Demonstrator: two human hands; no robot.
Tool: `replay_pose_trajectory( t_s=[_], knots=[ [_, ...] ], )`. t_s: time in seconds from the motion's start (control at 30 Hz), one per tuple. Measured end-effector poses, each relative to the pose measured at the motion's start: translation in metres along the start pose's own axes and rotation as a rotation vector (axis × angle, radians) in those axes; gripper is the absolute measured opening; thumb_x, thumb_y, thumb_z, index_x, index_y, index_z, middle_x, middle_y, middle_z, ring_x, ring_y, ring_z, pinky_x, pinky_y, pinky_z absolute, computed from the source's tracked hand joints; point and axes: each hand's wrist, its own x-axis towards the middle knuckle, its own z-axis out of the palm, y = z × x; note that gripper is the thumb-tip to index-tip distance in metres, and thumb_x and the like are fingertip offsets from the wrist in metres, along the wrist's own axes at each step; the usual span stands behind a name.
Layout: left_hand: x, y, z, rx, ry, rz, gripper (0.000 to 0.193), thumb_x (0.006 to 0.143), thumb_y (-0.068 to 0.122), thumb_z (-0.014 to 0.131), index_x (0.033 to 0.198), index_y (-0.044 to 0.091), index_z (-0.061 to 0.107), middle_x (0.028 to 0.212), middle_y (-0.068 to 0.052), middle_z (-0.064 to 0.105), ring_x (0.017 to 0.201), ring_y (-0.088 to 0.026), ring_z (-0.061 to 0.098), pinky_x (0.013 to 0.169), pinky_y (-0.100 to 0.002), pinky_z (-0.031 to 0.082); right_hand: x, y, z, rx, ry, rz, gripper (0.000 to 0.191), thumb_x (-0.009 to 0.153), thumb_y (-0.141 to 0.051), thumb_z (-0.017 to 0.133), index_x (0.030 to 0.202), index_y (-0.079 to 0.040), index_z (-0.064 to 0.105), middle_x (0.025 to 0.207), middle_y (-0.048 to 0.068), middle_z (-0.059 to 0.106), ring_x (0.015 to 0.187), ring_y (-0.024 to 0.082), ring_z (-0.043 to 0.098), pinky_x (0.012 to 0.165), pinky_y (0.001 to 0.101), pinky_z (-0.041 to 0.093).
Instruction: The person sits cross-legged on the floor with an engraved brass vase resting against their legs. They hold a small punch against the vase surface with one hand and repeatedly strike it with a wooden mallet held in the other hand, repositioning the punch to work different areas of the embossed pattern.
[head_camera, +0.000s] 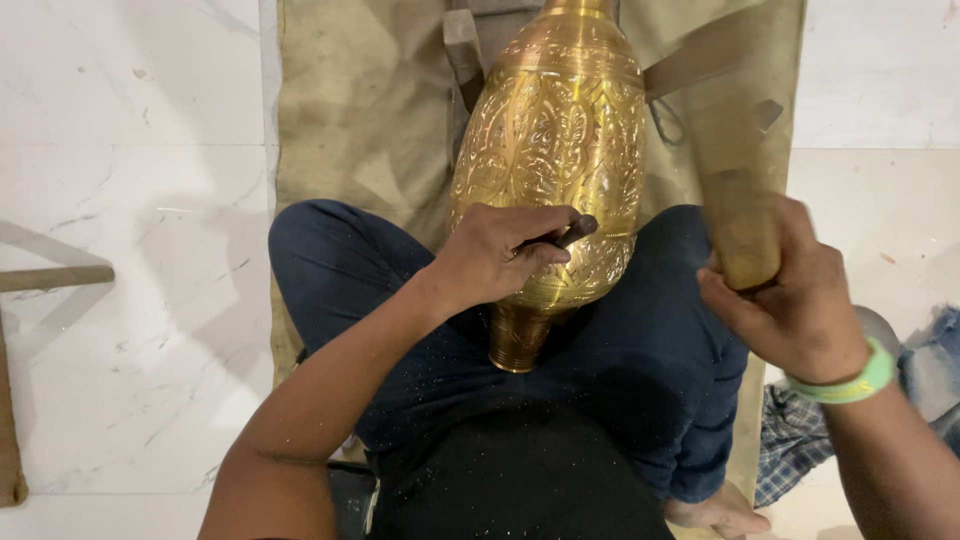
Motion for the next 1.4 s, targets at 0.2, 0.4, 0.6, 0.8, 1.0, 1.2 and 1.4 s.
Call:
replay_pose_trajectory(
  t_s=[0.2, 0.4, 0.6, 0.8, 1.0, 1.2, 1.4],
  knots=[
    [-0.006, -0.006, 0.0, 0.003, 0.02, -0.023, 0.038, 0.089, 0.015, 0.084, 0.122, 0.008, 0.068, 0.105, -0.008, 0.076, 0.089, -0.018, 0.078, 0.076, -0.028, 0.062, 0.003, -0.008, 0.001, 0.107, 0.059, -0.023, 0.062, 0.081, -0.011, 0.079, 0.138, -0.011, 0.054, 0.099, 0.014, 0.072, 0.084, 0.027, 0.073, 0.075, 0.0382, 0.059],
    [-0.006, 0.0, -0.001, 0.081, 0.015, -0.066, 0.036, 0.087, 0.013, 0.084, 0.12, 0.007, 0.07, 0.106, -0.008, 0.076, 0.084, -0.019, 0.076, 0.072, -0.03, 0.06, 0.009, -0.016, -0.004, -0.033, -0.033, -0.002, 0.071, 0.079, -0.011, 0.079, 0.144, -0.014, 0.052, 0.099, 0.014, 0.072, 0.085, 0.03, 0.073, 0.071, 0.0405, 0.058],
    [-0.01, 0.0, -0.001, 0.074, 0.059, -0.049, 0.035, 0.085, 0.013, 0.086, 0.115, 0.004, 0.07, 0.099, -0.012, 0.076, 0.082, -0.02, 0.076, 0.072, -0.03, 0.059, 0.016, -0.018, -0.004, -0.054, -0.016, -0.056, 0.07, 0.074, -0.009, 0.077, 0.141, -0.013, 0.055, 0.104, 0.015, 0.075, 0.079, 0.032, 0.074, 0.07, 0.0424, 0.06],
    [-0.013, -0.005, -0.001, 0.127, 0.11, 0.049, 0.03, 0.086, 0.01, 0.087, 0.111, 0.007, 0.07, 0.097, -0.01, 0.076, 0.086, -0.021, 0.076, 0.078, -0.032, 0.059, 0.018, -0.02, -0.006, -0.204, -0.126, -0.025, 0.075, 0.071, -0.008, 0.079, 0.141, -0.018, 0.056, 0.095, 0.012, 0.076, 0.076, 0.033, 0.074, 0.067, 0.0446, 0.059],
    [-0.015, -0.004, 0.001, -0.043, 0.069, -0.116, 0.033, 0.09, 0.007, 0.081, 0.121, 0.001, 0.069, 0.096, -0.01, 0.076, 0.081, -0.016, 0.076, 0.071, -0.029, 0.059, 0.022, -0.019, -0.011, -0.078, -0.058, -0.082, 0.081, 0.07, -0.01, 0.081, 0.145, -0.011, 0.051, 0.099, 0.017, 0.074, 0.077, 0.031, 0.073, 0.069, 0.0424, 0.059],
    [-0.021, -0.004, 0.005, -0.001, 0.157, -0.097, 0.033, 0.089, 0.011, 0.084, 0.118, 0.001, 0.071, 0.096, -0.009, 0.076, 0.081, -0.015, 0.075, 0.072, -0.028, 0.061, 0.029, -0.021, -0.008, -0.245, -0.231, -0.012, 0.079, 0.077, -0.01, 0.081, 0.149, -0.019, 0.05, 0.092, 0.01, 0.076, 0.062, 0.021, 0.072, 0.051, 0.034, 0.057],
    [-0.021, -0.005, 0.007, -0.022, 0.196, -0.051, 0.034, 0.088, 0.011, 0.084, 0.117, 0.0, 0.07, 0.103, -0.012, 0.076, 0.087, -0.016, 0.076, 0.075, -0.028, 0.062, 0.024, -0.017, -0.005, -0.257, -0.235, -0.053, 0.071, 0.082, -0.008, 0.078, 0.146, -0.017, 0.05, 0.089, 0.006, 0.075, 0.055, 0.018, 0.069, 0.045, 0.0323, 0.054]
  ],
)
